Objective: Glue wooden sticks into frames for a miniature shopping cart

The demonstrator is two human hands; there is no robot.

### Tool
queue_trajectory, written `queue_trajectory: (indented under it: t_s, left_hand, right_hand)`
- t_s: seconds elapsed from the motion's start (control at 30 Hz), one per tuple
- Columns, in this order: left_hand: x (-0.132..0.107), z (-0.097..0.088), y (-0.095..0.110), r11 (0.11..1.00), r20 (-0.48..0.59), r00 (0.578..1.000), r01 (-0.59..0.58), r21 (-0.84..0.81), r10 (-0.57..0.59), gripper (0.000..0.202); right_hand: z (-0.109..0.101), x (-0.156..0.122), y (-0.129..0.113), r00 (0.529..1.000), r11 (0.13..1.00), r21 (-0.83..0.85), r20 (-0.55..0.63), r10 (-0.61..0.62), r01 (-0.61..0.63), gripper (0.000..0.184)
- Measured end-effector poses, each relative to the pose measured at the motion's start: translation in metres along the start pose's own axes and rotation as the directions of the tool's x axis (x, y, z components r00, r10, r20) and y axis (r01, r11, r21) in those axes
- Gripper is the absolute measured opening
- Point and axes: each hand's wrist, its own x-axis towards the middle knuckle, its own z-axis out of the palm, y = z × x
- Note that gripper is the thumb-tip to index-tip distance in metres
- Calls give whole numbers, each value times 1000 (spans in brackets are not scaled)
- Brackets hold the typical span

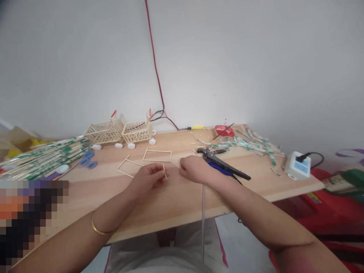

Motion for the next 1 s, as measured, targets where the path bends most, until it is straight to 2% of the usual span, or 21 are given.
queue_trajectory:
  t_s: [0.07, 0.1, 0.17, 0.23, 0.27, 0.37, 0.5, 0.6, 0.73, 0.87, 1.0]
  left_hand:
    - [2, -4, 2, 997, -22, 1000, 0, -82, -1, 20]
    - [2, -5, 3, 994, -22, 1000, -8, -105, 5, 22]
    - [3, -8, 5, 995, -12, 999, -34, -97, 33, 25]
    - [4, -9, 6, 998, -20, 998, -67, -22, 66, 25]
    - [5, -9, 7, 996, -38, 996, -79, 34, 80, 24]
    - [6, -10, 6, 981, -84, 991, -87, 172, 102, 18]
    - [8, -11, 3, 961, -70, 992, -81, 265, 103, 14]
    - [8, -11, 0, 905, -77, 987, -98, 413, 142, 11]
    - [6, -11, -1, 792, -49, 976, -142, 594, 211, 13]
    - [8, -12, -2, 729, -13, 981, -134, 671, 193, 14]
    - [10, -14, -3, 678, 14, 989, -112, 727, 149, 11]
  right_hand:
    - [-4, 0, -5, 998, 966, 253, -50, -44, 56, 10]
    - [-5, 1, -9, 995, 903, 419, -71, -67, 91, 7]
    - [-4, 7, -14, 988, 692, 705, -103, -115, 154, 9]
    - [1, 13, -18, 980, 501, 845, -127, -152, 187, 13]
    - [5, 16, -20, 978, 457, 867, -137, -159, 196, 13]
    - [15, 22, -21, 980, 442, 878, -133, -148, 186, 11]
    - [23, 24, -18, 983, 407, 900, -102, -150, 155, 11]
    - [27, 22, -15, 981, 435, 886, -93, -169, 159, 12]
    - [28, 18, -13, 973, 589, 775, -161, -165, 228, 11]
    - [26, 15, -15, 965, 746, 611, -175, -198, 264, 10]
    - [25, 15, -17, 951, 825, 474, -146, -272, 309, 12]
